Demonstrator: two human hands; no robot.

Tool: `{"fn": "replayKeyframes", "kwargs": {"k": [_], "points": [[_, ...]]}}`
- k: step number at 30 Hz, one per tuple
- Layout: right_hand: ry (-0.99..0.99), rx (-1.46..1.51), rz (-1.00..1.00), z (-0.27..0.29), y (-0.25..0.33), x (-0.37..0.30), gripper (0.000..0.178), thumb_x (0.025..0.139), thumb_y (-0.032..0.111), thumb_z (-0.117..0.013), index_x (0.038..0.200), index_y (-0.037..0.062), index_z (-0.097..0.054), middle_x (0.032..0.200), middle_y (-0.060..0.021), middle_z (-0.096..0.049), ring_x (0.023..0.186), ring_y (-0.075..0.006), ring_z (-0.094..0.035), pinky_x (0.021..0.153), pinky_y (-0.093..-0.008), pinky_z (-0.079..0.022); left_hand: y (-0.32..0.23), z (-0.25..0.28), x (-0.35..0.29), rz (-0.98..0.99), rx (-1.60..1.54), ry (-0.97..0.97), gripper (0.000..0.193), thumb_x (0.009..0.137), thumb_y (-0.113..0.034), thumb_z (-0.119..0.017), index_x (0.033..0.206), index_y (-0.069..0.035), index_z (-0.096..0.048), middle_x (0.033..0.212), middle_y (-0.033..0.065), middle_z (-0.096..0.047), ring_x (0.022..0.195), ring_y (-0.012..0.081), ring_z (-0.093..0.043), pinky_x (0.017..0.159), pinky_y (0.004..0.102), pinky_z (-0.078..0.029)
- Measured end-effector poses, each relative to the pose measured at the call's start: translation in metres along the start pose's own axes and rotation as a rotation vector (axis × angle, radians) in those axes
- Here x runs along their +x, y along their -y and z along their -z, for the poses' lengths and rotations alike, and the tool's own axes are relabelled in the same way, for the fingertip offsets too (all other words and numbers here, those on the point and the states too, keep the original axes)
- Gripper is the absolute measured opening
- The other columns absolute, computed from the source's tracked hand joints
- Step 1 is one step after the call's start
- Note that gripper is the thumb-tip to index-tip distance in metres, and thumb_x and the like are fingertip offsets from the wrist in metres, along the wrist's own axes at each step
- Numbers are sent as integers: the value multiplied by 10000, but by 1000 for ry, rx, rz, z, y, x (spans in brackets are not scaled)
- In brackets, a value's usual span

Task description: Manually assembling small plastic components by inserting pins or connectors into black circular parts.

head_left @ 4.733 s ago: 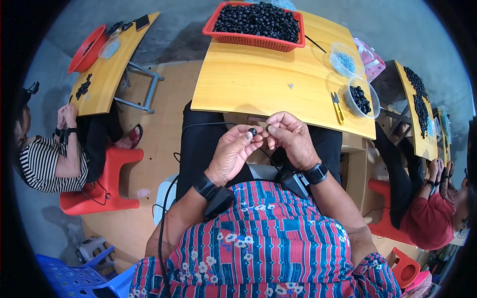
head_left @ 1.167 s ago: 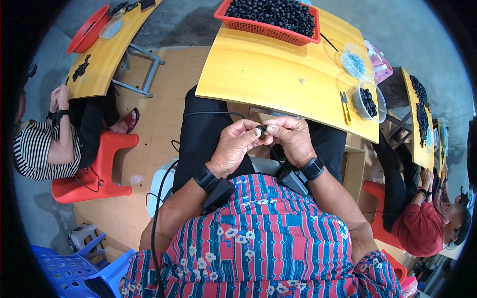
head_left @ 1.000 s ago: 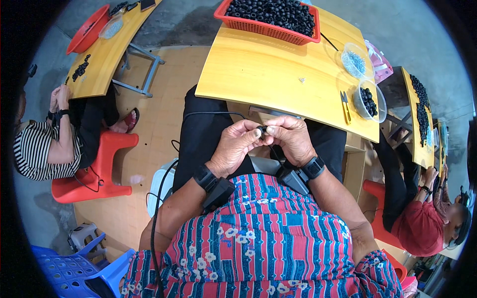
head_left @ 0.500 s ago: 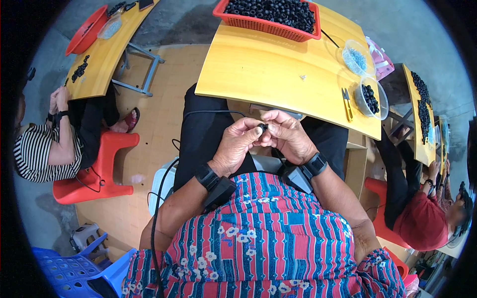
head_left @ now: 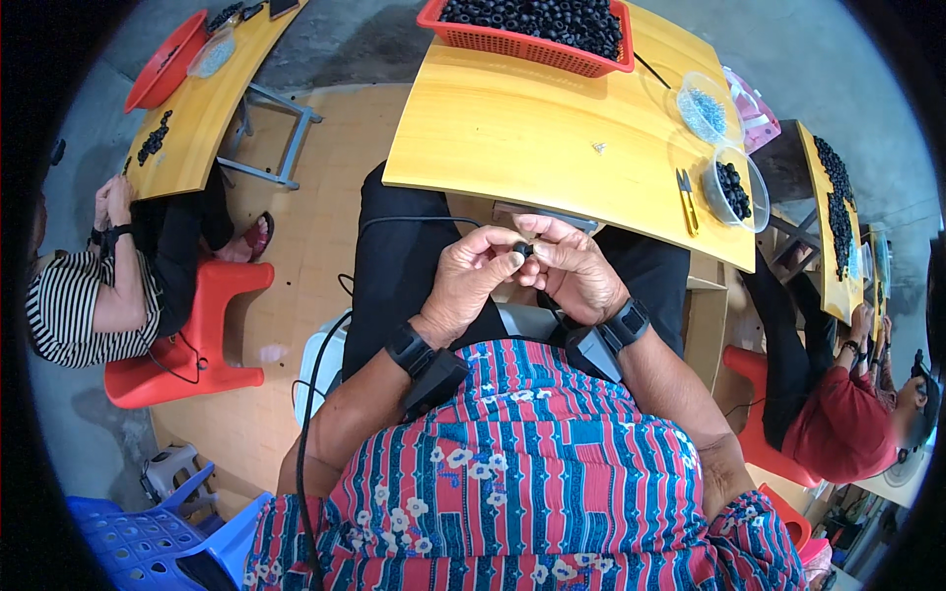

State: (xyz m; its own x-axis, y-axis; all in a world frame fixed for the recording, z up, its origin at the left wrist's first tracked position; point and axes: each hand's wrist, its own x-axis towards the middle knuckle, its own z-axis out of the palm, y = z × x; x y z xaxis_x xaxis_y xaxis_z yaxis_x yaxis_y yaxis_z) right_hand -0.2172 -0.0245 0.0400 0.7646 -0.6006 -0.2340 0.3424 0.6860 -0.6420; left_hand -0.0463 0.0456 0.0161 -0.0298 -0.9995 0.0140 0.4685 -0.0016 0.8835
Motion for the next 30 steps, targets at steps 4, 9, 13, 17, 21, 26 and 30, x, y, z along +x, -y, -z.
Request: {"fn": "replayKeyframes", "kwargs": {"k": [4, 9, 13, 17, 21, 26, 30], "points": [[-43, -24, -10, -1, 1, 0, 356, 930, 93, -597, 1272, 22, -528, 960, -54, -643, 784, -120, -634, 775, -290, -560, -4, 1, 4, -140, 324, -64, 145, 862, -44, -683, 1004, -23, -661, 854, 2, -575, 724, 79, -557, 675, 208, -471], [-79, -21, -21, 0, -1, 0, 310, 940, 94, -582, 1239, 18, -549, 947, -46, -633, 774, -117, -626, 755, -286, -562, -17, -1, 5, -200, 581, -73, 165, 797, -22, -720, 957, -31, -684, 814, 4, -541, 697, 70, -532, 642, 210, -463], [-85, -6, -61, -1, -2, 1, 288, 948, 106, -577, 1222, 19, -557, 922, -39, -635, 760, -116, -627, 748, -284, -564, -14, 2, 4, -178, 563, -75, 163, 805, -35, -723, 964, -42, -690, 821, -12, -532, 716, 60, -494, 641, 206, -424], [-91, 17, -29, -4, -3, 1, 245, 951, 114, -580, 1179, 24, -588, 897, -39, -649, 751, -119, -636, 731, -286, -569, -10, 4, 4, -151, 540, -92, 118, 821, -46, -721, 933, -38, -687, 794, -31, -516, 718, 56, -464, 637, 208, -398], [-123, -13, -34, 0, -6, 2, 204, 945, 117, -595, 1123, 24, -625, 900, -49, -666, 758, -122, -648, 716, -283, -574, -4, 6, 4, -123, 523, -132, 113, 802, -36, -713, 910, -15, -684, 769, -7, -540, 700, 59, -492, 628, 209, -423], [-145, -51, -22, 0, -7, 2, 205, 937, 126, -611, 1113, 23, -632, 894, -53, -674, 738, -119, -651, 700, -273, -576, -2, 6, 4, -117, 472, -132, 100, 804, -35, -709, 896, -12, -678, 767, -10, -542, 702, 61, -484, 628, 214, -417], [-170, -67, 0, 0, -9, 2, 186, 934, 136, -619, 1086, 31, -639, 877, -44, -671, 720, -115, -649, 680, -263, -573, -3, 5, 5, -117, 485, -137, 84, 817, -47, -715, 886, -20, -676, 767, -25, -535, 709, 53, -471, 631, 212, -406]]}}
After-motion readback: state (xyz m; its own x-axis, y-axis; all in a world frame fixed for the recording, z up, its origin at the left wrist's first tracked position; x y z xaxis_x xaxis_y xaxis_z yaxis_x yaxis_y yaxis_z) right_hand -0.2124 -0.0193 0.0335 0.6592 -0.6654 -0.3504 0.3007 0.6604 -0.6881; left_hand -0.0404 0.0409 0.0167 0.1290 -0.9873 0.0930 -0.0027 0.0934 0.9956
